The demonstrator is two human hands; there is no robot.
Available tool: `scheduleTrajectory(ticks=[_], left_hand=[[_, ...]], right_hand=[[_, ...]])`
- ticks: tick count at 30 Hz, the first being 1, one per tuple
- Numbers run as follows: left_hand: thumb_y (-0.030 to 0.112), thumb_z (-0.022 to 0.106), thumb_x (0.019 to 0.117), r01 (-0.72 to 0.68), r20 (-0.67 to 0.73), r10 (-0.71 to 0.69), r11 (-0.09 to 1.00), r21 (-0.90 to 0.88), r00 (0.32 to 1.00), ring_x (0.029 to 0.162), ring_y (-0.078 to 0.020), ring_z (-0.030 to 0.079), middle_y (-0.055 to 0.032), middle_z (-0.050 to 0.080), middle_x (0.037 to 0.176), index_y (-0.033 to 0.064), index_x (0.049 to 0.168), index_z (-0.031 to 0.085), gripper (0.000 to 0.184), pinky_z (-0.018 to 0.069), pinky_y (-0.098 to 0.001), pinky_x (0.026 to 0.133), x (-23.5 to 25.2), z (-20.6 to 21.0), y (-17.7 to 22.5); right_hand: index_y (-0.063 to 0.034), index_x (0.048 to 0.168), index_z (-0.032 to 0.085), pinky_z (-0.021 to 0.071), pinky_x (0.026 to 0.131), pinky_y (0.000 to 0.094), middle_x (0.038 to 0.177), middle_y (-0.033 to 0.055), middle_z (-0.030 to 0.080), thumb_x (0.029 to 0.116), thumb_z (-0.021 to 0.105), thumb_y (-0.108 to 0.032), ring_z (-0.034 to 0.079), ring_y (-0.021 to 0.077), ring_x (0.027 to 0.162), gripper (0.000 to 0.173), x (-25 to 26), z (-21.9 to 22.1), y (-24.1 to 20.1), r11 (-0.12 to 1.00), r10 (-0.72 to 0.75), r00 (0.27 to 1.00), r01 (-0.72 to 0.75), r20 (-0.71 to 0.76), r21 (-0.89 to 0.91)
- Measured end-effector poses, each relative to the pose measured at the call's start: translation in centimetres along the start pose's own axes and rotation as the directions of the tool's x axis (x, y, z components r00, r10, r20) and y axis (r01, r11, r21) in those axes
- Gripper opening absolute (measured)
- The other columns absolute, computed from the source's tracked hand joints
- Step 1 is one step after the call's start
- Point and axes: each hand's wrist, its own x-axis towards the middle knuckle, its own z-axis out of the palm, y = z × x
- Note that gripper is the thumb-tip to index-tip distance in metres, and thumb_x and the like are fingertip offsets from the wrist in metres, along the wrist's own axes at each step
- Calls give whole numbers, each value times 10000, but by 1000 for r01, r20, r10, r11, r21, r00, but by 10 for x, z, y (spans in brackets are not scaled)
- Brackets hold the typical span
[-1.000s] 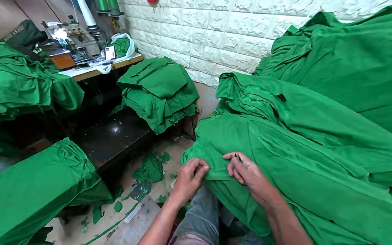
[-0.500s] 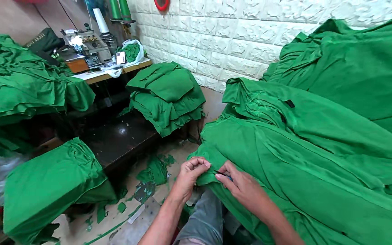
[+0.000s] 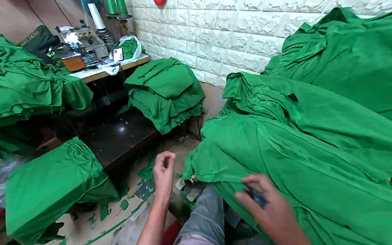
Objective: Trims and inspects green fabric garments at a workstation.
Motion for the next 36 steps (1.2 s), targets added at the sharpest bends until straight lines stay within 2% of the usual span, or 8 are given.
scheduleTrajectory(ticks=[7, 11, 17, 23, 27, 31, 34, 36], left_hand=[[557, 727, 886, -476, 89, 472, 828, 298, 877, 1368, -158, 455, -82, 503, 1450, 161, 1418, 414, 734, 378, -364, 1117, -54, 22, -40], [389, 710, 890, -566, 224, 525, 702, 431, 821, 1242, -363, 550, -225, 600, 1325, 106, 1219, 634, 441, 371, -544, 1030, -48, 51, -21], [121, 519, 953, -525, 189, 493, 752, 399, 850, 1091, -296, 619, -223, 655, 1108, -58, 1031, 686, 257, 486, -424, 974, 10, 35, 31], [84, 413, 1025, -371, 76, 366, 875, 311, 927, 704, 74, 569, 37, 587, 740, -34, 900, 636, 281, 470, -125, 674, 40, 21, 47], [118, 333, 1061, -31, 131, 34, 999, -22, 991, 521, 36, 575, 136, 596, 599, 155, 775, 605, 396, 512, -166, 506, 53, 26, 68], [179, 285, 1090, 232, 267, -138, 901, -366, 954, 660, -38, 661, 63, 678, 710, 159, 898, 610, 378, 576, -244, 654, 77, 48, 91], [248, 307, 1107, 199, 314, -44, 853, -482, 948, 756, -75, 691, 28, 721, 842, 143, 1041, 617, 334, 586, -274, 745, 97, 88, 98], [324, 322, 1096, -16, 550, 127, 979, -202, 826, 1235, -124, 608, -10, 629, 1379, 100, 1422, 511, 438, 491, -379, 1051, 102, 108, 87]], right_hand=[[100, 959, 586, 443, 634, 55, 761, -21, 588, 969, 655, -84, 503, -128, 669, 197, -85, -59, 20, 985, 79, 871, -144, -484, -99], [130, 1361, 531, 540, 750, 494, 1197, 349, 607, 837, 803, -399, 629, 390, 963, 793, -117, -65, 24, 851, 203, 908, -349, -367, -393], [97, 1023, 700, 574, 793, 343, 1079, 298, 650, 904, 672, -20, 668, 322, 906, 169, -137, -59, 34, 824, 90, 872, -336, -480, -456], [126, 999, 680, 563, 830, 387, 1053, 332, 623, 933, 647, -36, 652, 382, 923, 178, -145, -79, 35, 796, 62, 865, -344, -498, -498], [181, 1067, 583, 556, 681, 459, 891, 310, 637, 1029, 518, -62, 653, 349, 735, 255, -147, -113, 17, 760, 157, 796, -475, -584, -443], [-124, 1017, 490, 433, 411, 152, 632, -140, 510, 1053, 414, -152, 459, -45, 440, 88, -117, -160, 5, 929, 366, 671, -302, -645, 212], [-223, 976, 509, 437, 413, 140, 568, -174, 546, 1085, 370, -135, 476, -29, 418, 198, -69, -177, 18, 891, 322, 559, 94, -764, 444], [-160, 1044, 460, 475, 451, 151, 612, -118, 564, 1091, 363, -118, 509, -8, 440, 116, -41, -178, 39, 889, 391, 499, 13, -773, 458]])
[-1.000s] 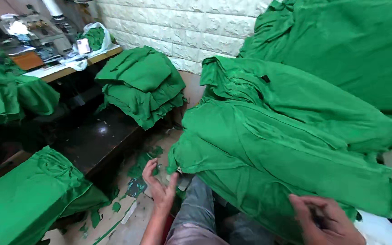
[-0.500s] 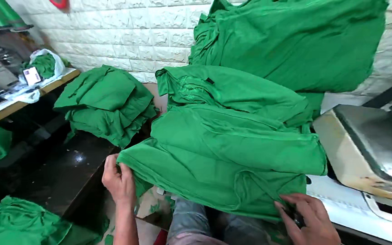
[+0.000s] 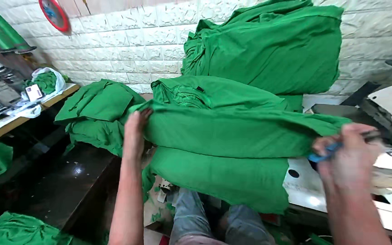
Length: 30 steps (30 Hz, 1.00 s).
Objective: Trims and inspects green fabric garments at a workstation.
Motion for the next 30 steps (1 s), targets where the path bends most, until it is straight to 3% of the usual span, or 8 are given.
scheduleTrajectory(ticks=[4, 6, 10, 13, 17, 22, 26, 30], left_hand=[[395, 445, 1092, -159, 342, -259, 538, 828, 903, 1527, -444, 238, -158, 252, 1680, 165, 1611, 344, 577, 186, -763, 1139, 5, 34, -41], [298, 564, 1044, -229, 244, 6, 371, 900, 970, 1499, -522, 251, -254, 320, 1626, 63, 1553, 429, 577, 152, -810, 1114, -12, 49, -42], [232, 546, 1040, -451, 132, 479, 647, 615, 868, 1355, -328, 524, -237, 583, 1397, -51, 1350, 563, 420, 420, -504, 1120, -76, 79, -25], [290, 527, 1055, -618, 291, 549, 737, 272, 783, 1028, -138, 675, -69, 706, 1029, 98, 1043, 642, 224, 546, -310, 921, -140, 113, -37], [418, 641, 993, -696, 538, 554, 713, 86, 635, 1056, -140, 644, -35, 700, 1066, 138, 1033, 661, 284, 462, -303, 999, -201, 162, -64], [438, 706, 927, -716, 539, 531, 664, 215, 654, 1141, -180, 574, -53, 612, 1241, 183, 1250, 568, 434, 408, -337, 994, -215, 194, -74], [259, 710, 912, -748, 563, 529, 602, 277, 635, 960, -180, 656, -40, 701, 1056, 149, 1089, 676, 211, 498, -329, 864, -202, 199, -58], [181, 611, 986, -696, 587, 501, 701, 156, 636, 855, -134, 680, -26, 729, 930, 101, 965, 702, 123, 510, -298, 778, -192, 200, -51]], right_hand=[[-43, 1491, 358, 436, 506, 212, 1263, 107, 644, 1125, 342, -201, 560, 45, 586, 399, 10, 13, 44, 862, 347, 928, -257, 138, -438], [-39, 1473, 375, 454, 493, 196, 1283, 92, 668, 1122, 313, -184, 588, 37, 574, 385, 1, 2, 42, 909, 218, 968, -155, 123, -386], [-41, 1261, 520, 456, 486, 144, 968, -46, 754, 1104, 360, -205, 553, -31, 532, 278, -47, -41, 17, 957, -67, 994, 88, 85, -275], [-28, 1013, 649, 447, 455, 182, 730, -67, 676, 1076, 454, -261, 517, -17, 493, 310, -96, -70, 8, 818, 64, 987, 32, 146, -574], [-12, 989, 751, 559, 640, 618, 730, 155, 707, 1022, 572, -430, 698, 346, 652, 456, -149, -78, 27, 474, 342, 931, -53, 129, -879], [-34, 983, 722, 543, 538, 284, 695, 23, 657, 947, 578, -147, 612, 90, 562, 186, -169, -70, 60, 707, 162, 984, -65, 71, -704], [-179, 938, 682, 419, 463, 110, 644, -142, 602, 982, 540, -123, 505, -64, 506, 159, -156, -69, 22, 961, 163, 983, -138, 88, -240], [-103, 928, 713, 430, 452, 133, 622, -106, 595, 969, 561, -176, 510, -42, 489, 173, -144, -73, 14, 842, 145, 982, -60, 118, -536]])
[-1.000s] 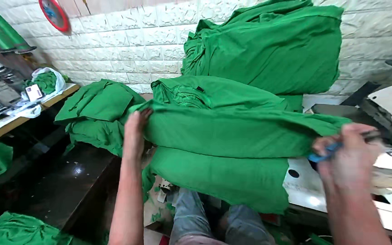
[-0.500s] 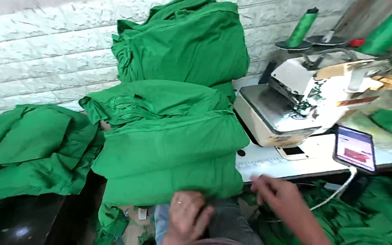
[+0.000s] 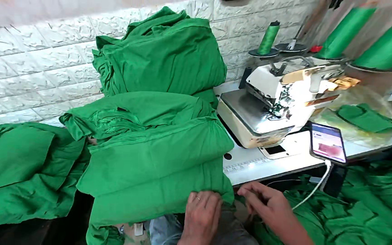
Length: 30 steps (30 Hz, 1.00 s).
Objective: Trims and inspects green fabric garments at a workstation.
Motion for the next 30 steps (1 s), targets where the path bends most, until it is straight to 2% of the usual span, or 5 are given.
scheduleTrajectory(ticks=[6, 15, 18, 21, 30], left_hand=[[97, 550, 1022, 428, 43, -493, 705, -565, 869, 655, -5, 562, 35, 601, 778, 24, 1054, 608, 98, 496, -174, 601, 43, -59, -4], [58, 600, 987, 489, 210, -473, 607, -626, 856, 557, -13, 551, 38, 635, 769, 33, 1069, 636, 93, 474, -172, 490, 57, -64, -13], [53, 627, 953, 419, 166, -391, 760, -496, 905, 706, -54, 622, -14, 663, 929, -1, 1188, 587, 245, 548, -210, 624, 60, -71, -19], [94, 641, 898, 313, -1, -315, 943, -110, 949, 717, -90, 622, -32, 672, 857, 30, 1033, 683, 155, 529, -243, 655, 58, -70, -29], [-7, 612, 892, 133, -80, -129, 990, 54, 988, 871, -190, 635, -117, 652, 965, 64, 857, 723, 136, 541, -293, 770, 46, -56, -50]], right_hand=[[-40, 1011, 723, 481, 537, 139, 708, -41, 653, 1011, 591, -212, 561, -37, 576, 216, -8, 22, 14, 995, -48, 996, 42, -70, -87], [-74, 949, 683, 517, 475, 309, 791, 49, 670, 866, 726, -456, 623, 142, 592, 393, 6, 93, -2, 840, -465, 874, 386, -139, -383], [-70, 883, 677, 501, 433, 294, 736, 51, 658, 828, 680, -205, 605, 139, 522, 146, 7, 103, 0, 812, -491, 860, 394, -138, -430], [-57, 980, 633, 483, 444, 267, 680, 24, 631, 803, 656, -171, 574, 108, 504, 212, 4, 98, 2, 866, -411, 897, 329, -162, -377], [-34, 940, 677, 531, 528, 296, 917, 154, 654, 868, 605, -120, 640, 206, 671, 133, 16, 48, 22, 705, -590, 794, 417, -148, -573]])
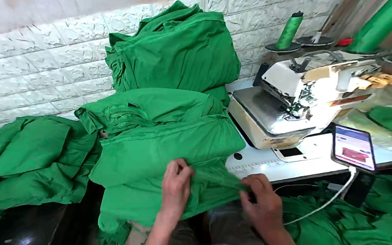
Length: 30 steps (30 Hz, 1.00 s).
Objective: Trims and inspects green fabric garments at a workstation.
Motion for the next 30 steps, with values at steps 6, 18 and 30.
scheduleTrajectory(ticks=[6, 18, 30], left_hand=[[169, 591, 908, 52, 443, -88, 994, 94, 892, 1122, -213, 600, 23, 678, 1241, 218, 977, 762, 191, 414, -492, 919, -13, -41, -7], [87, 403, 1080, 443, 452, -304, 864, -240, 839, 736, -130, 683, -84, 672, 907, -28, 1132, 586, 222, 593, -281, 694, -6, 9, 39], [8, 531, 934, 489, 609, -162, 765, -419, 776, 1004, -130, 704, -115, 681, 1170, -29, 1116, 541, 186, 591, -304, 886, 1, -24, -3]], right_hand=[[-131, 937, 714, 529, 560, 211, 896, 49, 691, 998, 640, -369, 640, 104, 676, 257, -45, -7, 28, 955, -166, 952, 90, 259, 281], [-159, 900, 663, 393, 459, 126, 626, -144, 530, 985, 602, -193, 438, -54, 481, 110, -49, 5, -1, 377, 558, 675, -724, 482, 577], [-98, 932, 691, 450, 527, 110, 712, -95, 618, 941, 678, -268, 527, -63, 578, 171, -44, -6, 4, 675, 449, 803, -592, 392, 440]])
